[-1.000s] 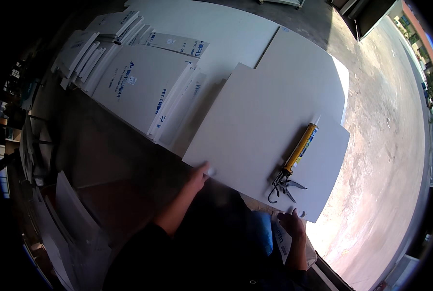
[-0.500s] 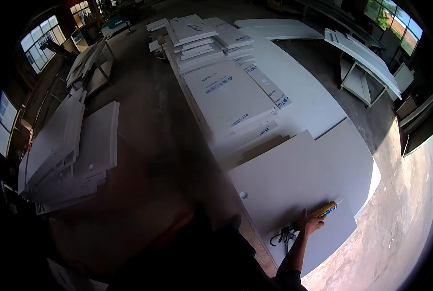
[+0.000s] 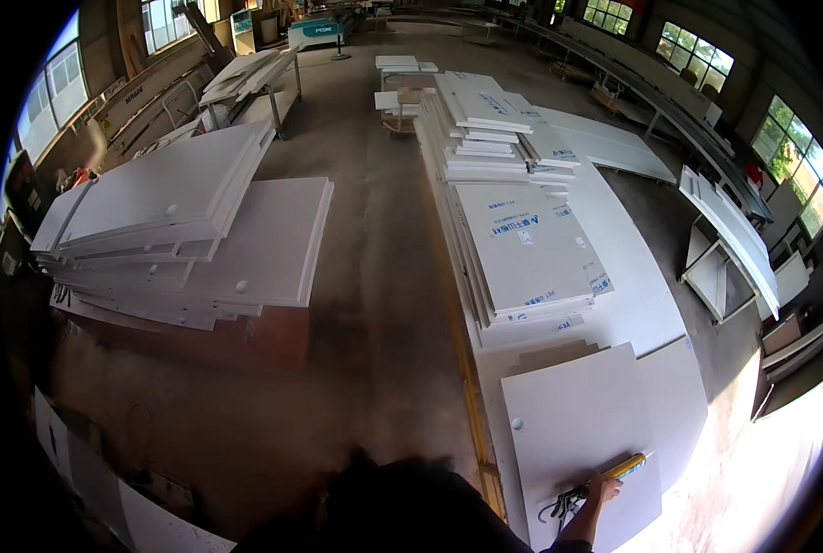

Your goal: The person uses a hammer to tap small white plastic plugs into pre-drilled holes on a stack of white panels. They then use a caulking gun to apply sealant into the holes and insert the plugs. The person also uses a handheld air blower to clean dust off the panels and stacks the finished pieces.

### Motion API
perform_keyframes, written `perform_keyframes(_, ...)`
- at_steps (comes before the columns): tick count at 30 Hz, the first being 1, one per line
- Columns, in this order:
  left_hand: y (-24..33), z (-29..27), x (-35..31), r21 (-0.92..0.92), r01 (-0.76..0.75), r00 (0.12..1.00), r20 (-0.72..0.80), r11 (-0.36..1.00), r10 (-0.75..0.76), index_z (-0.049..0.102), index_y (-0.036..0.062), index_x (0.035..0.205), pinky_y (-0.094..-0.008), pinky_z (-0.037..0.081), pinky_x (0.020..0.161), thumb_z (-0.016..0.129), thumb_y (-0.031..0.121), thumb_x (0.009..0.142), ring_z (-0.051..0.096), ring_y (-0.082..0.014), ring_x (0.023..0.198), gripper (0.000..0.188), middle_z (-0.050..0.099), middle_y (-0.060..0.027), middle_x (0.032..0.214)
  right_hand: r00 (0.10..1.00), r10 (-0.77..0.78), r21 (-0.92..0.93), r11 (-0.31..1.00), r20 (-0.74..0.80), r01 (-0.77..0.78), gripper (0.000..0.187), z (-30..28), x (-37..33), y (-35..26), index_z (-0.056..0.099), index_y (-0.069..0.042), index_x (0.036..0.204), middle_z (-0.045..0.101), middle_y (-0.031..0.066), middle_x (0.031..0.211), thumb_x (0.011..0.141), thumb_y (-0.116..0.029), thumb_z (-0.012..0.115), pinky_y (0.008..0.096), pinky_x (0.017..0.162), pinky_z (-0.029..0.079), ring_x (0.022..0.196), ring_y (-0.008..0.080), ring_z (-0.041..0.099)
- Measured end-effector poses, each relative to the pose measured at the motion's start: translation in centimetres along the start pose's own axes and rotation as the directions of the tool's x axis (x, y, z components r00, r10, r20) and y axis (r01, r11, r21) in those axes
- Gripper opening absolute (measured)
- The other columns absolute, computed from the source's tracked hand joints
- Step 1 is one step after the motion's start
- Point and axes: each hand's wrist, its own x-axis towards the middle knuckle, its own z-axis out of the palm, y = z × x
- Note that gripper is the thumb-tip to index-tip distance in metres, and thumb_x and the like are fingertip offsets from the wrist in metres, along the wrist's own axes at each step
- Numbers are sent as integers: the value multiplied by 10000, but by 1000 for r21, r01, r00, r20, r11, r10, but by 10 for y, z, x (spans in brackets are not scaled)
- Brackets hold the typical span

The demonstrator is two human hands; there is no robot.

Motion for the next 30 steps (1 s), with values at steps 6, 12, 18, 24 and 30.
perform_keyframes(6, -21, -37, 27, -216, 10, 999, -40, 976, -19, 653, 16, 1091, -372, 557, 775, 660, 257, 964, 663, -239, 893, 273, 681, -137, 987, 840, -540, 198, 818, -56, 540, 973, -10, -111, -121, 293, 43, 1509, 410, 306, 1407, 752, -270, 817, 509, 1086, 388, 1306, 454, 424)
perform_keyframes(12, -2, -50, 35, -370, 83, 994, -39, 925, -105, 644, 10, 1119, -376, 560, 782, 654, 244, 967, 668, -251, 898, 280, 677, -145, 989, 586, -751, 366, 661, 306, 656, 1073, 39, -177, -264, 311, 77, 1496, 403, 335, 1447, 722, -439, 846, 466, 1119, 400, 1348, 450, 429)
perform_keyframes(18, 65, -50, 58, -555, 50, 976, -150, 830, -159, 635, 4, 1146, -380, 564, 789, 648, 232, 969, 673, -263, 904, 288, 674, -152, 992, 524, -809, 338, 588, 267, 735, 1192, 90, -92, -425, 310, 110, 1483, 400, 334, 1466, 672, -573, 854, 456, 1149, 369, 1386, 448, 390)
perform_keyframes(24, 176, -32, 39, -729, -208, 953, -301, 652, -31, 626, -1, 1174, -384, 567, 795, 642, 219, 972, 679, -275, 909, 299, 671, -159, 995, 653, -702, 229, 711, 284, 665, 1344, 116, -17, -569, 198, 61, 1547, 204, 262, 1617, 599, -608, 875, 418, 1195, 314, 1487, 391, 264)
perform_keyframes(30, 408, 9, 90, 380, -647, 703, -40, 661, 710, 601, 30, 1241, -427, 501, 911, 577, 349, 1013, 647, -276, 980, 393, 651, -156, 1111, 739, -603, -30, 768, 300, 639, 1193, 92, -5, -593, 411, 33, 1445, 380, 223, 1438, 570, -632, 874, 582, 1053, 398, 1331, 421, 390)
